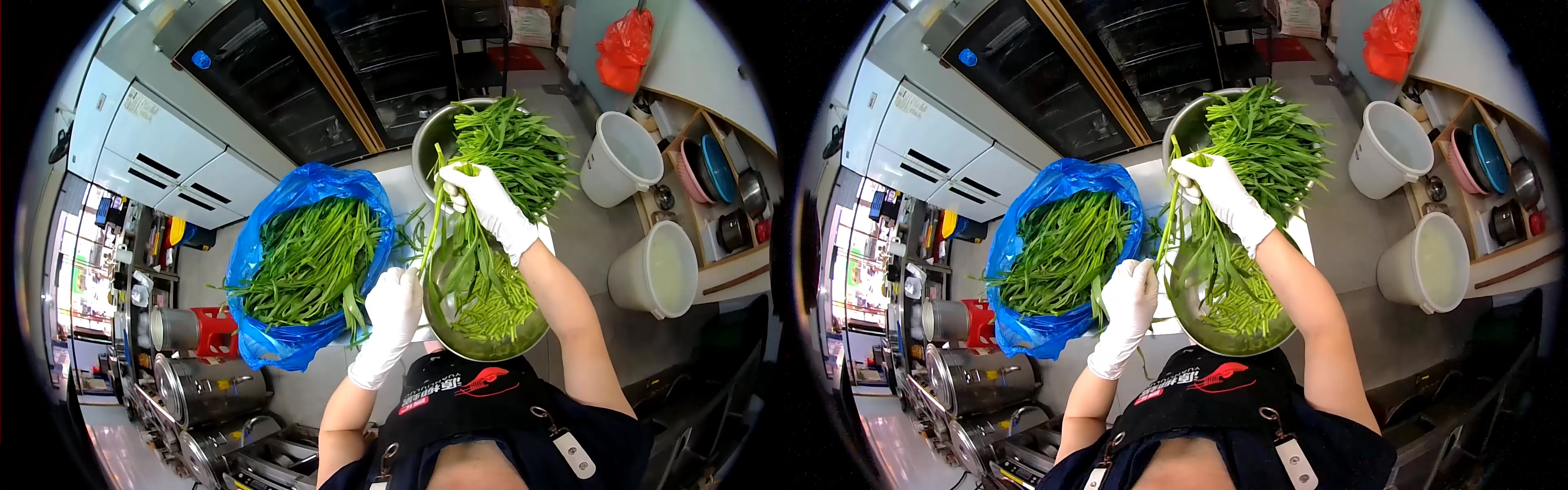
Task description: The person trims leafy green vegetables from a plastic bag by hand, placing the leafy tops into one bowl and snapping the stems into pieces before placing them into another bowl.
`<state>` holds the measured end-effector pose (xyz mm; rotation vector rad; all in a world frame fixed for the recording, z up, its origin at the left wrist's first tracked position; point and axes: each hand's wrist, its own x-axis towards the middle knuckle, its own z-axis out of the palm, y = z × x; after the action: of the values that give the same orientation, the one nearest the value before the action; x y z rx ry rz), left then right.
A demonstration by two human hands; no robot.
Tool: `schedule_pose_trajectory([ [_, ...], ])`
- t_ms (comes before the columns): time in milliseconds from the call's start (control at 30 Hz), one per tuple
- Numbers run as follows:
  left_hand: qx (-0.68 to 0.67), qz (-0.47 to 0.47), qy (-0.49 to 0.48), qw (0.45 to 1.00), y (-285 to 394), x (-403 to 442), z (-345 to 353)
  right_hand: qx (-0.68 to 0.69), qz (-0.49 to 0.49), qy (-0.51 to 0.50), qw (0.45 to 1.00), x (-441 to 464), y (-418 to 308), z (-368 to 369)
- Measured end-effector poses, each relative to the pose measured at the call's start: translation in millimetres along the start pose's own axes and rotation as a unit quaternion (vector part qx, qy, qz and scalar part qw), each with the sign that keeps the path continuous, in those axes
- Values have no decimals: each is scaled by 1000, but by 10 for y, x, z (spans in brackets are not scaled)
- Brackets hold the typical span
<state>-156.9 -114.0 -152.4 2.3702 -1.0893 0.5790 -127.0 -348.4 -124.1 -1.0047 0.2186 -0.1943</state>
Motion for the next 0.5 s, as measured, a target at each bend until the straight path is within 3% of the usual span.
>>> schedule_pose_trajectory([
  [133, 16, 21, 52, 998, 60, -19, 103, 33, 14, 71, 997, 70, 44, -126],
  [267, 12, 43, 68, 997, 57, -99, 244, 53, -12, 75, 996, 93, 20, -194],
  [500, 0, 54, -12, 998, 8, -225, 292, -83, 6, -20, 996, 22, -102, -135],
])
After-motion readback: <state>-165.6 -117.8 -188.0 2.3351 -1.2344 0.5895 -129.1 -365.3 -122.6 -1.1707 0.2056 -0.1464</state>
